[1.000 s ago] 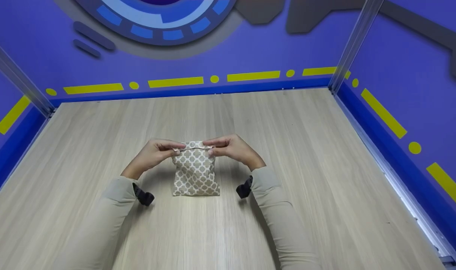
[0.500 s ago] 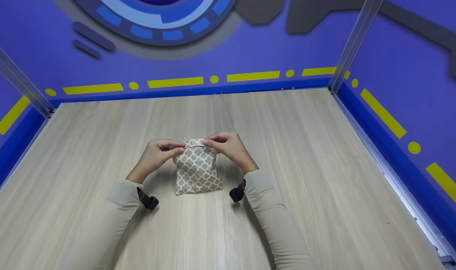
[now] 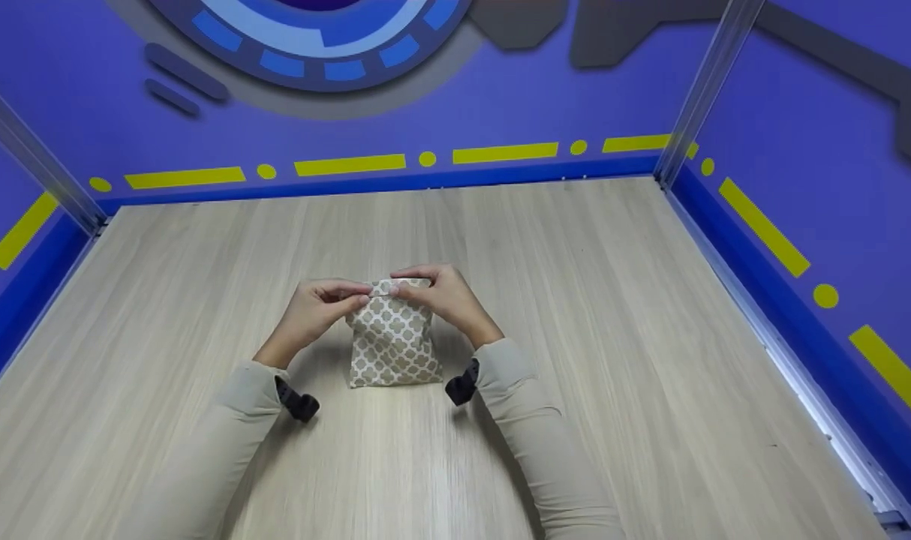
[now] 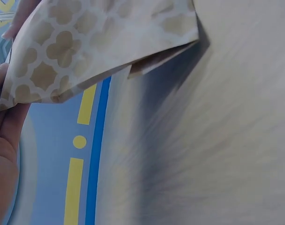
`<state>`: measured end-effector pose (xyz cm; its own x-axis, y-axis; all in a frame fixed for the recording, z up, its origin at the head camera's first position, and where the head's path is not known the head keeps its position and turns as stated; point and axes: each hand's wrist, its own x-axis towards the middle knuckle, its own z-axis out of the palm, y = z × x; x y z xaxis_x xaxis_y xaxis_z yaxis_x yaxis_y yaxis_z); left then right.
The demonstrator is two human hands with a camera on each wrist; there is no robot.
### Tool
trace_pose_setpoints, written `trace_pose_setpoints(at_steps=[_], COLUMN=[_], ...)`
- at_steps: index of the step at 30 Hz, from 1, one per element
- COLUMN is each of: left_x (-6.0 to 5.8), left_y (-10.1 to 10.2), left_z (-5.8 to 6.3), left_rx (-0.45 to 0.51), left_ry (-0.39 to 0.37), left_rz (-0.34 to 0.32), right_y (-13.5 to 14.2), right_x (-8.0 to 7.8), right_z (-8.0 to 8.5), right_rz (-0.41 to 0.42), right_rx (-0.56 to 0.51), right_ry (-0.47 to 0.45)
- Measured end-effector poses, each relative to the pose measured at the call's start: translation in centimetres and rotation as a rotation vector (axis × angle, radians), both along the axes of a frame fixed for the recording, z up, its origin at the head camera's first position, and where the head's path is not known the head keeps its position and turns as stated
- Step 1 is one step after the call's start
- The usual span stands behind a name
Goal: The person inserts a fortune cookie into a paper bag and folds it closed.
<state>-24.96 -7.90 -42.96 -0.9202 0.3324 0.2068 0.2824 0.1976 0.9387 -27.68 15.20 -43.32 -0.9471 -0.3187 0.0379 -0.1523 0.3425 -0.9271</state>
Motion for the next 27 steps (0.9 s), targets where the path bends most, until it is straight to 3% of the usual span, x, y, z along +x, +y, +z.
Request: trace_pose_setpoints(at_steps=[8,17,27], left_x=[-1.3,-1.5,-1.7], left_y=[-0.1,-0.2,-0.2], left_z=[-2.3,-2.5,-2.6], left_rx=[0.046,0.026,0.059], left_ry=[0.013,0.018,-0.003], left_rz=[0.02,0.031,0.009], right_y=[-0.2,-0.5,-0.9], right_x=[-0.1,0.1,0.3], right_z=[0.0,-0.1,-1.1], right_rz=[0.008,-0.007,0.031], right_rx=[0.022,0.022,-0.071], right_ry=[0.012,0.043,0.257])
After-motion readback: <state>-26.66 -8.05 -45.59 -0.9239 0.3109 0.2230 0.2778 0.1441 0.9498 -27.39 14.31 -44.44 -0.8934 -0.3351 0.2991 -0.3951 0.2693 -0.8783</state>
